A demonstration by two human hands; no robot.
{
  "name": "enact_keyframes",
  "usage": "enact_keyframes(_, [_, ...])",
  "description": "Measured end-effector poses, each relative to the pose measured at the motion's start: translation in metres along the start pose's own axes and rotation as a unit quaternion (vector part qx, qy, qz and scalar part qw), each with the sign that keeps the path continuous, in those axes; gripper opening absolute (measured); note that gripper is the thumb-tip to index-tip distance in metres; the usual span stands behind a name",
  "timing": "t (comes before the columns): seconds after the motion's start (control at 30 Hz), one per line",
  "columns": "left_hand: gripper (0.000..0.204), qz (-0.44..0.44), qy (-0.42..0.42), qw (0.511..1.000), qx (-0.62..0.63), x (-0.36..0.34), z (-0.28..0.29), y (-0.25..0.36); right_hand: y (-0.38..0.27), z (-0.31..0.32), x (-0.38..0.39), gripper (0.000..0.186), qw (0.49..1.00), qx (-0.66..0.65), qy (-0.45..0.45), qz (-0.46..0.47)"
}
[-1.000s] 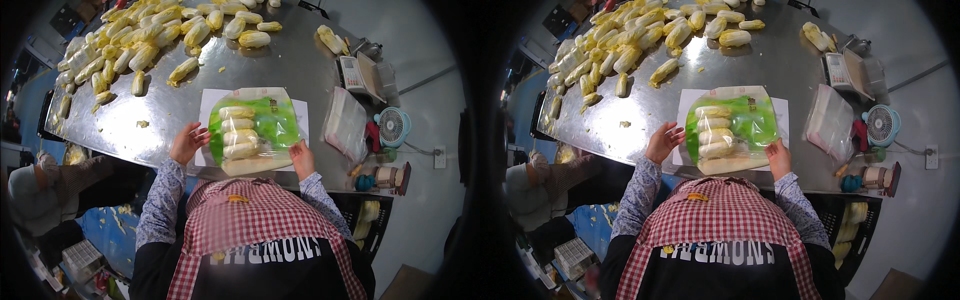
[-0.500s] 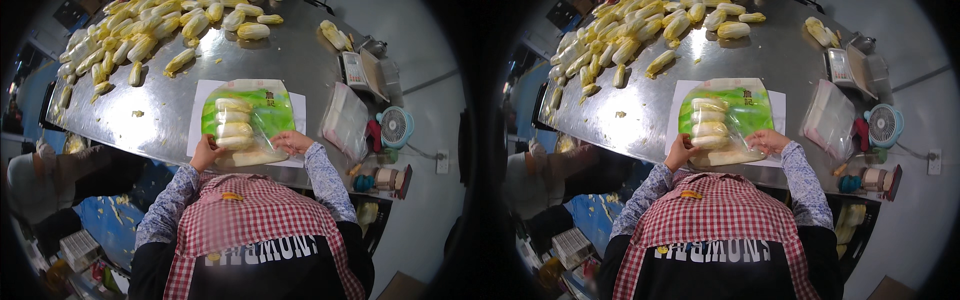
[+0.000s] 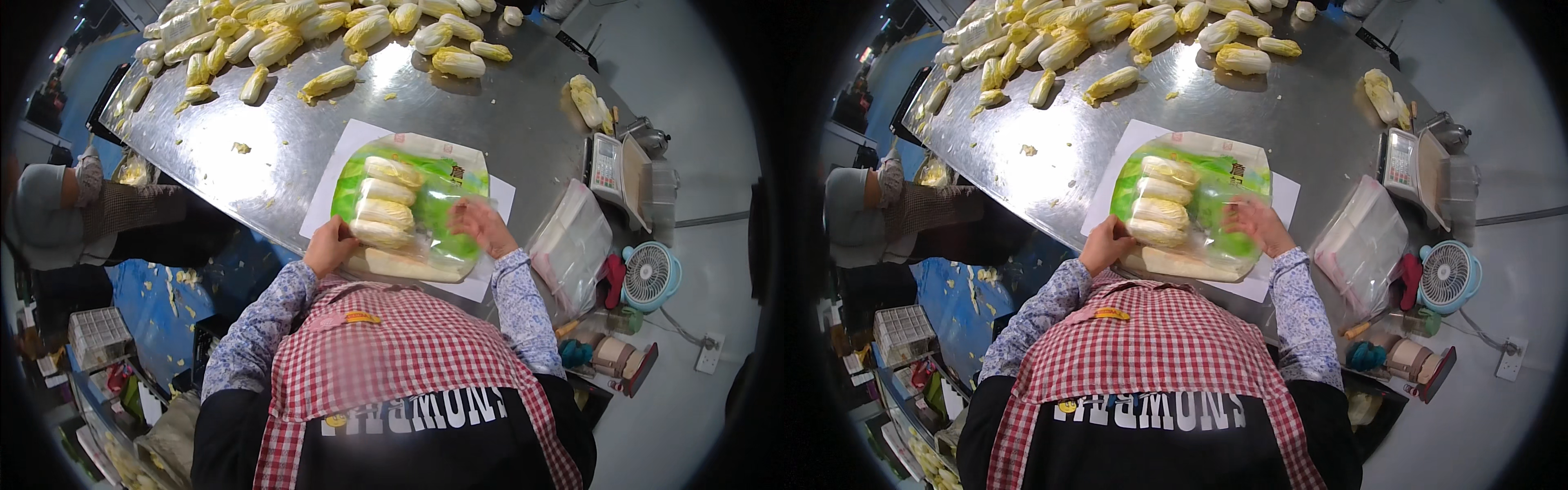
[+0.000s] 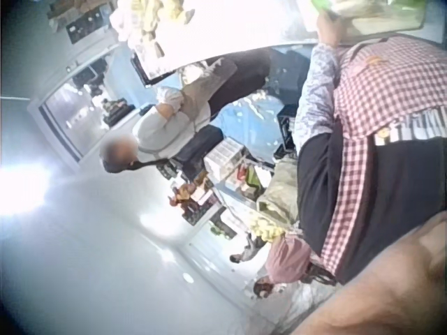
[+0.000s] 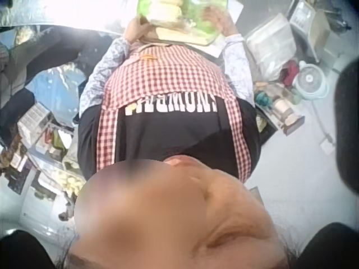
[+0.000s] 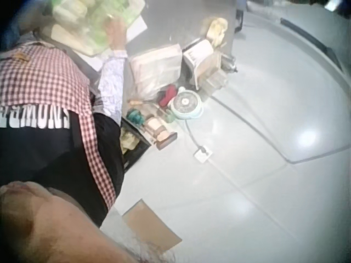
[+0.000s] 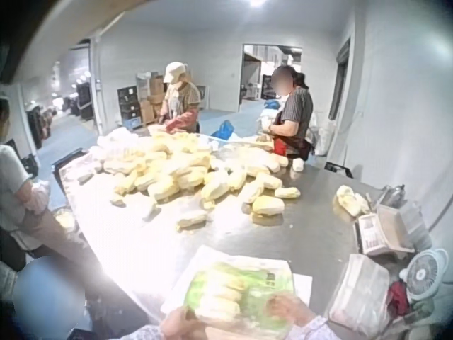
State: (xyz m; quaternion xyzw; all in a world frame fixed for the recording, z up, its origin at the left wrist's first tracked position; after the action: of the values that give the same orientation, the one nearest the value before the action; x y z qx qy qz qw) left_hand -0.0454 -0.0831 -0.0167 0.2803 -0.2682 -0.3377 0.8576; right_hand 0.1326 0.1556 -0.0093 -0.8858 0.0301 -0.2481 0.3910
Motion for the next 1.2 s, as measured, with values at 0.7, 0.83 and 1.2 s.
enact_keyframes(0.7, [0.014, -0.032, 0.127, 0.989, -0.071, 0.001, 0.011, -0.015, 0.004, -0.035, 0.048, 0.030, 0.995, -0.074, 0.002, 0.072])
enact_keyframes(0.83, [0.014, -0.014, 0.112, 0.991, -0.076, -0.002, 0.011, -0.017, 0.039, -0.026, 0.015, 0.029, 0.996, 0.057, -0.061, -0.037])
enact_keyframes(1.2, [0.013, -0.005, 0.090, 0.993, -0.077, -0.006, 0.008, -0.020, 0.072, -0.063, -0.021, 0.040, 0.878, 0.462, -0.076, 0.098])
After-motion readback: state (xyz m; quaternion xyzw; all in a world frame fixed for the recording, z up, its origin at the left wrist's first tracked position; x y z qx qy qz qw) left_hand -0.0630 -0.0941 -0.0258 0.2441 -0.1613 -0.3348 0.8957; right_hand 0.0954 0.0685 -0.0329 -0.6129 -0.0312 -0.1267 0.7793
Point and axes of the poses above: each hand's wrist, its own x-axis away from the middle knuckle, its own z-axis out of the back of the hand, y = z × x, the point moved 8 cm from there along -x, towards the middle knuckle, and after that the axes turned 11 degrees about -x, right-handed, at the moved point
